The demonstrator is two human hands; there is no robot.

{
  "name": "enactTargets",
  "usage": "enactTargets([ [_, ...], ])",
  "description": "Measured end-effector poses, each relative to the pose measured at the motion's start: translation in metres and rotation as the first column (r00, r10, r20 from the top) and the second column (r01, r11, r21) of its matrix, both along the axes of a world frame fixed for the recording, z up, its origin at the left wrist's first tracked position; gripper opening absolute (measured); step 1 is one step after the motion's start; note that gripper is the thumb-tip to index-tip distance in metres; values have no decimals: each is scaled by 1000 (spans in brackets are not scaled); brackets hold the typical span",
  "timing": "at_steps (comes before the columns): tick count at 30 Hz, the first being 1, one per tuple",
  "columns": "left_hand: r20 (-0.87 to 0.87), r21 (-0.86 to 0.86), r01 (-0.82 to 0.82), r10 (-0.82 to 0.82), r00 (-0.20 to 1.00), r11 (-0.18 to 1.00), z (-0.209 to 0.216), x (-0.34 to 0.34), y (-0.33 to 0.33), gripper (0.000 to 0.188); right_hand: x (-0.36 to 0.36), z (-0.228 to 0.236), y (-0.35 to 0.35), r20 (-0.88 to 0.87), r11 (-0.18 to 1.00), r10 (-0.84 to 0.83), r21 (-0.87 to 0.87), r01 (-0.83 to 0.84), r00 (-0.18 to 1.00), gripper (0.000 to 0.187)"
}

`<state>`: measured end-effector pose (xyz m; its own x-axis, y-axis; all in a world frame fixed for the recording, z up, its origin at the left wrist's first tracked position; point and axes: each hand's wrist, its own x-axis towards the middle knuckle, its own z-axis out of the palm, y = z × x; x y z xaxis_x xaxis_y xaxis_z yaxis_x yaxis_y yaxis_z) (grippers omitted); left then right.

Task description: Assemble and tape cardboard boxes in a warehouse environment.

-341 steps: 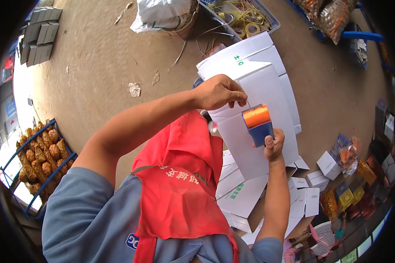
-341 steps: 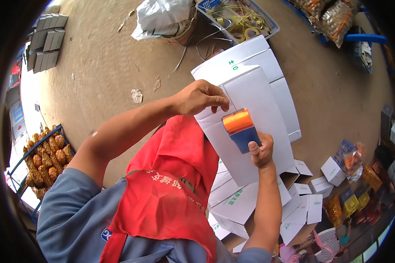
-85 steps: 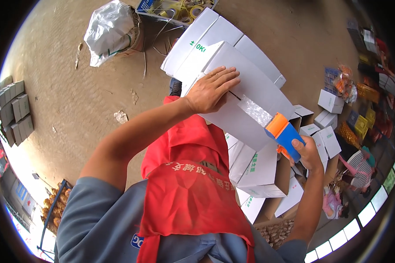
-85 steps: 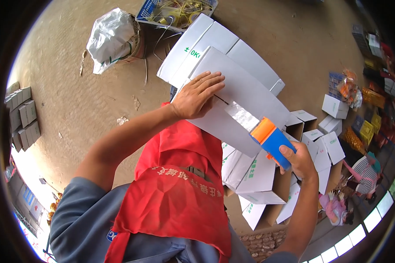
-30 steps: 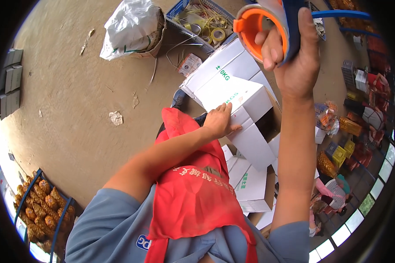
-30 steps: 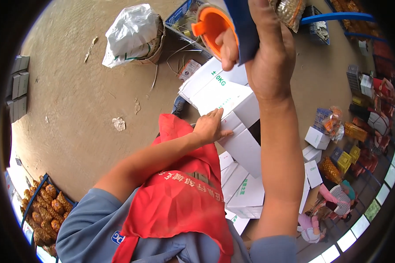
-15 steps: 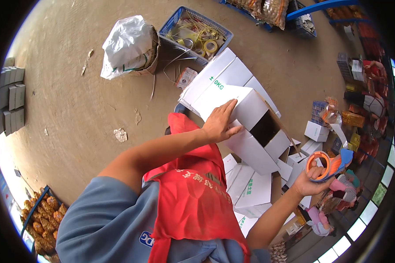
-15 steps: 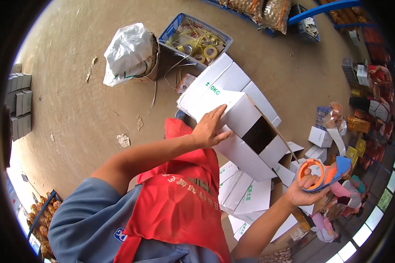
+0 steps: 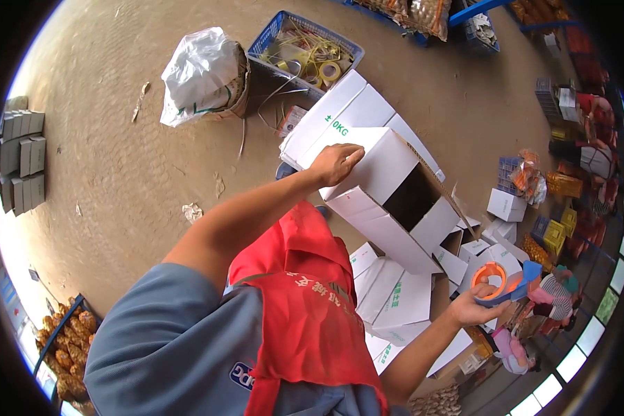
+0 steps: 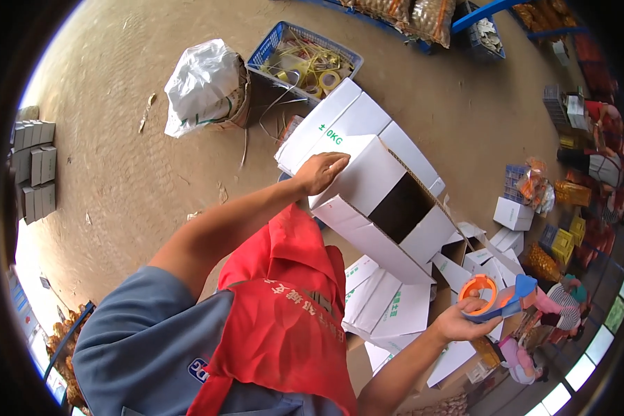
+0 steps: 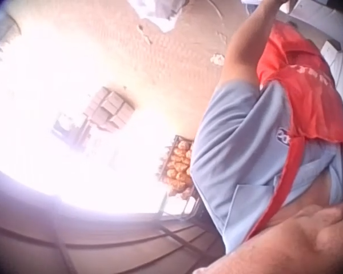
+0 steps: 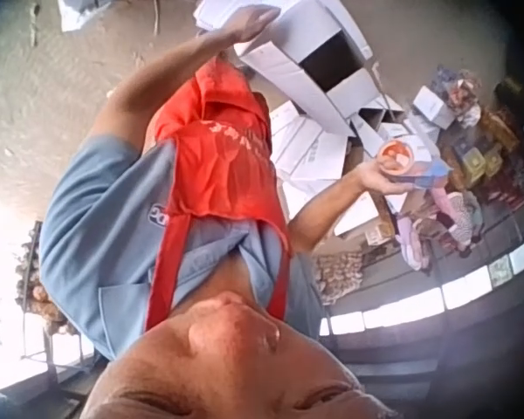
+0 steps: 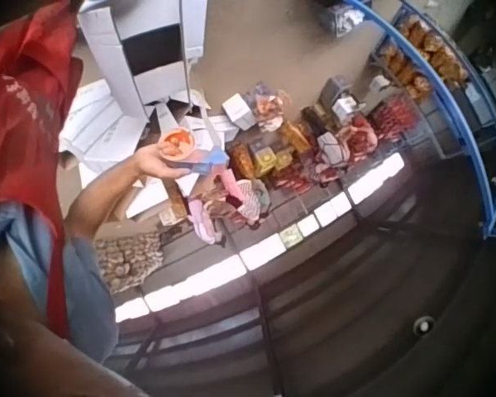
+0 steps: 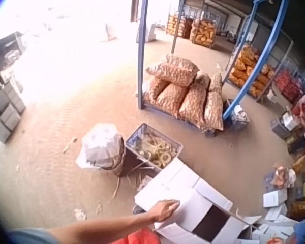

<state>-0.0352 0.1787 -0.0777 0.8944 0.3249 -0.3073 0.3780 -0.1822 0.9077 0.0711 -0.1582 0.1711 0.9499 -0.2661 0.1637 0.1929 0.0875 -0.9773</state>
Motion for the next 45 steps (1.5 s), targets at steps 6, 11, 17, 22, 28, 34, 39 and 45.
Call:
enactTargets([
  [6,114,126,-73,58,992,989,-17,-20,-20,51,7,-6,-20,17,994,108,-6,-108,994,41],
  [11,34,43,9,-10,999,999,-21,-30,5,47,0,21,8,152,954,86,-297,-37,985,51],
  [17,213,-142,-218,245,946,966,88,-11,37,37,-4,69,10,192,723,663,87,-686,723,66],
  [22,666,-110,176,-59,743,978,258,-1,8,26,-25,83,15,198,653,698,218,-725,688,77],
  [28,836,105,334,-265,480,937,324,1,-43,56,-34,61,-7,310,378,824,322,-868,474,90],
  [34,868,252,228,-323,377,941,326,-13,-79,59,-77,74,39,44,770,560,342,-539,827,89],
  [39,729,-90,363,-187,659,927,310,-22,-104,66,-79,38,26,222,841,450,219,-494,865,108],
  [45,381,-733,525,-379,843,431,318,-25,-111,84,-107,36,52,357,968,228,14,-249,906,100],
])
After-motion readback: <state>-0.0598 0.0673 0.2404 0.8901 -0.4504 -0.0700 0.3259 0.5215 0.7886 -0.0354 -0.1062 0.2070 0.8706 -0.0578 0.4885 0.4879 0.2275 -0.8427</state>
